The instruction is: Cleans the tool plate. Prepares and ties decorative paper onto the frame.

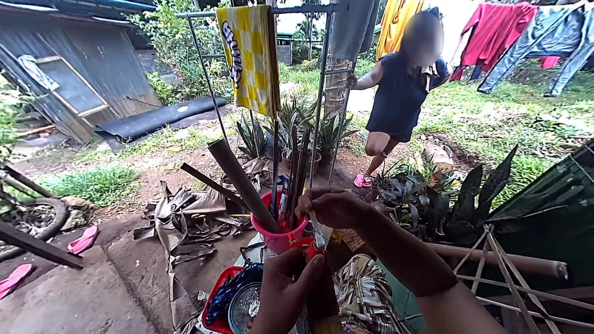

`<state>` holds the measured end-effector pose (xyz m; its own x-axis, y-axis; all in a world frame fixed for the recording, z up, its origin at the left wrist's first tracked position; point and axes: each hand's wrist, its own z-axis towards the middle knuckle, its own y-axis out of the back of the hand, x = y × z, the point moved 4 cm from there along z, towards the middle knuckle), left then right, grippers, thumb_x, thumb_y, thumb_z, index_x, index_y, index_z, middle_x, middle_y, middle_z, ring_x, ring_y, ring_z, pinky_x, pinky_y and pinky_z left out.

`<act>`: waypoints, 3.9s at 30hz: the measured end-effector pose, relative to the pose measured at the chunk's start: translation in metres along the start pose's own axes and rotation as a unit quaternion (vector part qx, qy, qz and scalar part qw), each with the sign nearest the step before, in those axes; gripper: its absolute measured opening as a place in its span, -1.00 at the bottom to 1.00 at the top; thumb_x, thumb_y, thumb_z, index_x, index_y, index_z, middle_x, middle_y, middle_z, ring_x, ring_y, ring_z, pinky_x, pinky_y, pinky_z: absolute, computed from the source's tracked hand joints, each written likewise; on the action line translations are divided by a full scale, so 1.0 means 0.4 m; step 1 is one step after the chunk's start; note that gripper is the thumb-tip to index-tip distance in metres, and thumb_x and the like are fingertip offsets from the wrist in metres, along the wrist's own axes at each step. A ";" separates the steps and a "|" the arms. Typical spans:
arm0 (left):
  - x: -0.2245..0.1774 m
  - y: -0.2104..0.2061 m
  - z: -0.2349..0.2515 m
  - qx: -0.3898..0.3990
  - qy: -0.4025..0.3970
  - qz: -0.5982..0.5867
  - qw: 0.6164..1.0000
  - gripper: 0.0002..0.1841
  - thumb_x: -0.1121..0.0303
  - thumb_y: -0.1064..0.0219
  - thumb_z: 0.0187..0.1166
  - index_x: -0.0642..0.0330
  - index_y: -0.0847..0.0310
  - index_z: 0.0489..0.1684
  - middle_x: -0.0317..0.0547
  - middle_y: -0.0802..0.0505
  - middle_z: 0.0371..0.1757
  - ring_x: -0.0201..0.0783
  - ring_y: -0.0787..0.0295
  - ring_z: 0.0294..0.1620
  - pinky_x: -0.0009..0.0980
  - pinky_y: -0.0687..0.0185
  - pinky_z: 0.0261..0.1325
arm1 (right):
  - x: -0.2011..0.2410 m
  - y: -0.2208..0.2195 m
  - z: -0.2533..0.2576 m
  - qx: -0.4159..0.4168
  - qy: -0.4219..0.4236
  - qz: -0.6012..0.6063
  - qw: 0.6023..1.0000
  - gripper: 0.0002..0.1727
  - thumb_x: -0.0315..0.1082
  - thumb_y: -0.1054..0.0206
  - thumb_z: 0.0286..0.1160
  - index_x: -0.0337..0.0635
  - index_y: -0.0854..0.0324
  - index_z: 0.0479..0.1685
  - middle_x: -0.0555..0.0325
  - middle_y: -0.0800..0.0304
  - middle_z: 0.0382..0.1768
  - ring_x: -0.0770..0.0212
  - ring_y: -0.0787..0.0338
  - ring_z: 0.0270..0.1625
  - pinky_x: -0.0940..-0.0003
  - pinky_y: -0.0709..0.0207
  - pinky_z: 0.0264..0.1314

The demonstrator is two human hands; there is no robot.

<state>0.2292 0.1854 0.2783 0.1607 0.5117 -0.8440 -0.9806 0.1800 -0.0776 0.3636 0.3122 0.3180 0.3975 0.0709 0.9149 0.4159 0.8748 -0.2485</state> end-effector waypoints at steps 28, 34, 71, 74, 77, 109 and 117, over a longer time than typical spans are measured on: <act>0.018 0.009 0.000 0.005 0.008 0.006 1.000 -0.71 0.17 -0.31 0.68 0.20 -0.82 -0.26 -0.21 -0.94 -0.28 -0.39 -0.90 -0.25 -0.47 -0.82 -0.14 | -0.013 -0.002 -0.013 -0.039 0.170 -0.033 0.984 -0.82 -0.32 -0.26 0.62 0.01 -0.80 -0.22 0.38 -0.78 -0.16 0.44 -0.72 0.06 0.43 -0.57 0.24; 0.023 0.009 0.004 0.002 0.016 0.005 1.000 -0.72 0.20 -0.31 0.68 0.23 -0.82 -0.26 -0.19 -0.93 -0.30 -0.39 -0.90 -0.28 -0.47 -0.83 -0.16 | 0.017 0.005 -0.026 -0.044 0.216 -0.173 0.960 -0.79 -0.18 -0.23 0.70 0.04 -0.78 -0.16 0.43 -0.74 -0.10 0.47 -0.67 0.12 0.40 -0.55 0.27; 0.070 0.029 0.039 -0.010 0.165 -0.233 0.958 -0.44 0.27 -0.44 0.57 0.33 -0.49 0.53 0.07 -0.82 0.20 -0.13 -0.84 0.10 -0.19 -0.81 0.18 | -0.085 -0.170 -0.176 -0.330 0.269 -0.123 0.896 -0.79 -0.27 -0.03 0.87 -0.10 -0.49 0.20 -0.01 -0.91 -0.02 0.20 -0.91 0.09 0.30 -0.70 0.31; 0.071 0.030 0.035 0.000 0.154 -0.213 0.965 -0.63 0.19 -0.47 0.54 0.25 -0.79 0.17 0.11 -0.89 0.10 -0.12 -0.90 0.02 -0.20 -0.84 0.13 | -0.083 -0.178 -0.171 -0.323 0.266 -0.130 0.899 -0.78 -0.27 -0.02 0.87 -0.09 -0.50 0.23 0.04 -0.89 0.00 0.25 -0.89 0.09 0.36 -0.73 0.19; 0.067 0.029 0.027 -0.023 0.168 -0.220 0.961 -0.80 0.23 -0.48 0.53 0.11 -0.87 -0.07 0.01 -0.95 -0.13 -0.21 -0.94 -0.12 -0.27 -0.86 0.04 | -0.072 -0.187 -0.173 -0.313 0.257 -0.145 0.902 -0.79 -0.28 0.04 0.89 -0.08 -0.45 0.22 0.05 -0.90 0.03 0.28 -0.88 0.12 0.44 -0.72 0.12; 0.075 -0.037 -0.001 -0.253 0.035 -0.191 0.948 -0.88 0.57 -0.28 0.58 0.23 -0.75 -0.23 -0.19 -0.90 -0.35 -0.45 -0.83 -0.37 -0.52 -0.79 -0.18 | -0.023 -0.136 -0.282 -0.384 0.335 -0.333 0.793 -0.77 -0.26 -0.33 0.67 0.08 -0.85 0.13 0.44 -0.85 -0.02 0.48 -0.80 0.05 0.47 -0.74 0.21; 0.064 -0.043 -0.006 -0.232 -0.070 -0.127 0.962 -0.90 0.64 -0.37 0.51 0.29 -0.75 -0.19 -0.02 -0.94 -0.04 -0.35 -0.91 -0.07 -0.50 -0.82 0.01 | -0.081 -0.166 -0.193 -0.403 0.291 -0.243 0.833 -0.65 -0.56 -0.44 0.44 -0.28 -0.75 0.23 0.12 -0.82 0.11 0.30 -0.87 0.10 0.39 -0.80 0.22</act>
<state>0.2499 0.1936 0.2568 0.3827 0.6155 -0.6890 -0.8471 -0.0640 -0.5276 0.3863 0.2148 0.2802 0.2547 -0.6472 0.7185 0.9640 0.1109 -0.2418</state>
